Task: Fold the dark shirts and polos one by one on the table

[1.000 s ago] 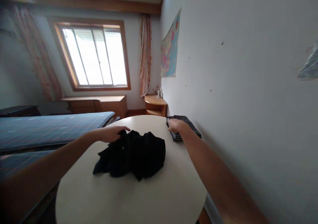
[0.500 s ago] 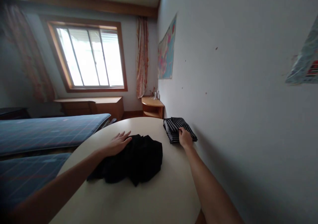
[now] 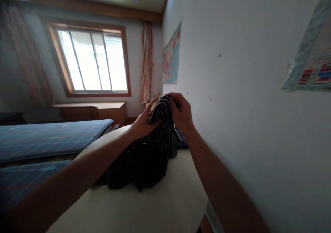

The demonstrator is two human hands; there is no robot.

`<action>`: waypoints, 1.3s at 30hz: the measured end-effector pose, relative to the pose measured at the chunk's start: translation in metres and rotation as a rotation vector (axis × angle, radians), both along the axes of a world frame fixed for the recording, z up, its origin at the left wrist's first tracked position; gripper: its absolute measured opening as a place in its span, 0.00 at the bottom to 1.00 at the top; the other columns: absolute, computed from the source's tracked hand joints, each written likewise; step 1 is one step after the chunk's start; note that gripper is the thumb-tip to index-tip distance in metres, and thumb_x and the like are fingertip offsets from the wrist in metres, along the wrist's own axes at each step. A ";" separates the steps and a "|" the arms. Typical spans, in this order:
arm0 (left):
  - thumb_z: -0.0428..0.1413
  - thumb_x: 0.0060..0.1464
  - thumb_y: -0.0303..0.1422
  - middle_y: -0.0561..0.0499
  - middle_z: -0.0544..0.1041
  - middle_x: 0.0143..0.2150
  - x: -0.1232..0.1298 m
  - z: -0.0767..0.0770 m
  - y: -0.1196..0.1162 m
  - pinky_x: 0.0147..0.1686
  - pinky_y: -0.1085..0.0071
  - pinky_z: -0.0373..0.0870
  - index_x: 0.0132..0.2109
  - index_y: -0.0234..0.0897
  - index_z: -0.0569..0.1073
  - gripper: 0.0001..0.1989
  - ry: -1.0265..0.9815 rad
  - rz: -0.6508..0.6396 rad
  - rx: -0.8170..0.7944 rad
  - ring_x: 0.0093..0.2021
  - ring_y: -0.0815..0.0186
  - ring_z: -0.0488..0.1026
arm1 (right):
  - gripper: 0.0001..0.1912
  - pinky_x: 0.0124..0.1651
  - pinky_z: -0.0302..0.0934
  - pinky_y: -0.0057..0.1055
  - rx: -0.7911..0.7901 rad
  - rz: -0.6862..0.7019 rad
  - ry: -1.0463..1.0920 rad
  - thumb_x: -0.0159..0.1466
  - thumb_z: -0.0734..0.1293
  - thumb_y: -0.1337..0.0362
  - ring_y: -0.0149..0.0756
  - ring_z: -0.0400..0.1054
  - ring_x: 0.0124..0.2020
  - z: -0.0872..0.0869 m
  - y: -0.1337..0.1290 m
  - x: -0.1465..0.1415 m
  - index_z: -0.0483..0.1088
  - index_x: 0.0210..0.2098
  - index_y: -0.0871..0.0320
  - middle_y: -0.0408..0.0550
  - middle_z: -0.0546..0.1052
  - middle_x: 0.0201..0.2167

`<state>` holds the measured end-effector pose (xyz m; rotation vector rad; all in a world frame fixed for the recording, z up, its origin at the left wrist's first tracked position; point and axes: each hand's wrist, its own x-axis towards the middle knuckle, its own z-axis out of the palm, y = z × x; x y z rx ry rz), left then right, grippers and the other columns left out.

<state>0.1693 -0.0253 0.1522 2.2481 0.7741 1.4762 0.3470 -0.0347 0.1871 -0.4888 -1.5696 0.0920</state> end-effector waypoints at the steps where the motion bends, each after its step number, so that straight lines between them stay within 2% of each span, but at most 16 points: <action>1: 0.59 0.53 0.34 0.46 0.79 0.42 0.003 0.010 -0.001 0.50 0.57 0.72 0.59 0.35 0.70 0.26 -0.054 0.025 -0.003 0.47 0.55 0.76 | 0.16 0.52 0.67 0.40 -0.008 0.011 -0.019 0.68 0.63 0.51 0.38 0.71 0.47 0.002 -0.004 -0.003 0.68 0.52 0.48 0.46 0.76 0.46; 2: 0.57 0.53 0.33 0.48 0.79 0.38 0.004 0.021 -0.002 0.47 0.59 0.73 0.51 0.34 0.75 0.17 -0.132 0.067 -0.021 0.44 0.57 0.76 | 0.21 0.55 0.65 0.43 -0.030 0.013 -0.037 0.67 0.63 0.49 0.40 0.69 0.52 0.001 -0.006 -0.004 0.64 0.57 0.47 0.48 0.74 0.52; 4: 0.56 0.54 0.34 0.50 0.79 0.35 -0.001 0.041 -0.005 0.44 0.63 0.74 0.42 0.34 0.76 0.10 -0.333 0.127 -0.031 0.41 0.60 0.75 | 0.37 0.61 0.60 0.48 -0.120 -0.002 -0.090 0.63 0.68 0.46 0.44 0.62 0.61 -0.011 -0.010 -0.004 0.51 0.67 0.44 0.51 0.66 0.62; 6: 0.57 0.53 0.35 0.50 0.78 0.35 -0.012 0.059 -0.007 0.40 0.66 0.74 0.41 0.35 0.75 0.10 -0.524 0.118 -0.032 0.39 0.62 0.75 | 0.51 0.62 0.57 0.51 -0.267 -0.024 -0.206 0.57 0.72 0.45 0.48 0.58 0.64 -0.031 -0.013 -0.002 0.41 0.70 0.44 0.54 0.61 0.66; 7: 0.57 0.53 0.36 0.51 0.78 0.35 -0.018 0.067 -0.008 0.39 0.66 0.74 0.41 0.36 0.75 0.10 -0.599 0.101 -0.027 0.38 0.62 0.75 | 0.53 0.61 0.59 0.50 -0.349 -0.027 -0.294 0.55 0.74 0.46 0.49 0.60 0.62 -0.042 -0.015 -0.001 0.43 0.71 0.47 0.55 0.63 0.64; 8: 0.57 0.53 0.36 0.51 0.77 0.35 -0.025 0.075 -0.009 0.39 0.67 0.75 0.41 0.37 0.74 0.10 -0.650 0.082 -0.021 0.38 0.63 0.75 | 0.49 0.59 0.61 0.48 -0.426 -0.023 -0.404 0.55 0.74 0.47 0.49 0.64 0.59 -0.053 -0.015 -0.001 0.49 0.69 0.50 0.55 0.68 0.61; 10: 0.58 0.52 0.35 0.51 0.77 0.35 -0.038 0.089 -0.011 0.40 0.67 0.75 0.41 0.38 0.73 0.09 -0.702 0.058 -0.009 0.38 0.63 0.75 | 0.29 0.53 0.64 0.42 -0.521 -0.051 -0.570 0.61 0.70 0.50 0.47 0.70 0.49 -0.071 -0.014 -0.002 0.67 0.58 0.55 0.53 0.77 0.49; 11: 0.58 0.51 0.35 0.52 0.77 0.35 -0.045 0.094 -0.011 0.41 0.68 0.75 0.40 0.39 0.73 0.09 -0.702 0.057 -0.009 0.39 0.63 0.75 | 0.20 0.50 0.64 0.39 -0.539 -0.070 -0.623 0.63 0.67 0.53 0.45 0.72 0.45 -0.076 -0.012 -0.002 0.72 0.51 0.57 0.52 0.78 0.44; 13: 0.58 0.51 0.34 0.52 0.77 0.36 -0.058 0.103 -0.010 0.42 0.67 0.75 0.39 0.40 0.72 0.07 -0.687 0.090 -0.020 0.40 0.62 0.76 | 0.13 0.45 0.63 0.35 -0.542 -0.128 -0.654 0.66 0.62 0.56 0.42 0.72 0.40 -0.080 -0.004 0.000 0.74 0.41 0.57 0.50 0.79 0.37; 17: 0.56 0.52 0.32 0.50 0.79 0.40 -0.084 0.107 -0.006 0.45 0.65 0.74 0.38 0.40 0.74 0.05 -0.663 0.297 -0.032 0.44 0.61 0.76 | 0.17 0.36 0.60 0.32 -0.560 -0.301 -0.486 0.67 0.59 0.53 0.39 0.69 0.32 -0.059 0.017 0.017 0.71 0.33 0.58 0.49 0.76 0.30; 20: 0.58 0.53 0.35 0.48 0.80 0.43 -0.092 0.097 -0.006 0.49 0.62 0.72 0.40 0.38 0.75 0.07 -0.618 0.378 0.001 0.46 0.60 0.76 | 0.20 0.33 0.60 0.32 -0.521 -0.314 -0.127 0.67 0.58 0.48 0.37 0.67 0.31 -0.029 0.028 0.026 0.69 0.32 0.58 0.46 0.74 0.27; 23: 0.63 0.50 0.40 0.47 0.80 0.45 -0.082 0.079 -0.012 0.50 0.61 0.73 0.44 0.37 0.75 0.16 -0.470 0.251 -0.036 0.46 0.59 0.77 | 0.19 0.34 0.64 0.31 -0.403 -0.045 0.174 0.67 0.59 0.45 0.35 0.70 0.34 0.001 0.030 0.014 0.66 0.43 0.53 0.42 0.74 0.32; 26: 0.67 0.45 0.44 0.47 0.80 0.44 -0.059 0.061 -0.019 0.48 0.60 0.75 0.45 0.37 0.74 0.23 -0.272 0.052 -0.146 0.45 0.57 0.77 | 0.20 0.38 0.68 0.33 -0.293 0.243 0.146 0.66 0.60 0.42 0.36 0.72 0.38 0.026 0.021 -0.019 0.65 0.48 0.49 0.41 0.75 0.35; 29: 0.69 0.41 0.44 0.46 0.81 0.42 -0.038 0.053 -0.020 0.48 0.57 0.75 0.46 0.35 0.74 0.27 -0.187 -0.062 -0.202 0.45 0.55 0.78 | 0.23 0.44 0.70 0.35 -0.222 0.352 0.054 0.67 0.60 0.40 0.38 0.71 0.45 0.045 0.006 -0.055 0.65 0.52 0.48 0.43 0.75 0.39; 34: 0.66 0.47 0.43 0.49 0.80 0.46 -0.044 0.067 -0.011 0.54 0.59 0.71 0.48 0.38 0.74 0.23 -0.488 0.122 0.050 0.52 0.57 0.74 | 0.25 0.51 0.69 0.37 -0.124 0.412 -0.035 0.67 0.58 0.40 0.37 0.69 0.52 0.062 -0.008 -0.075 0.61 0.56 0.47 0.42 0.74 0.46; 39: 0.61 0.56 0.39 0.50 0.78 0.50 -0.085 0.097 -0.013 0.57 0.60 0.63 0.45 0.35 0.74 0.14 -0.566 0.305 0.261 0.57 0.63 0.68 | 0.24 0.54 0.66 0.41 -0.209 0.393 -0.035 0.64 0.65 0.44 0.37 0.69 0.53 0.048 0.010 -0.052 0.63 0.55 0.46 0.44 0.75 0.50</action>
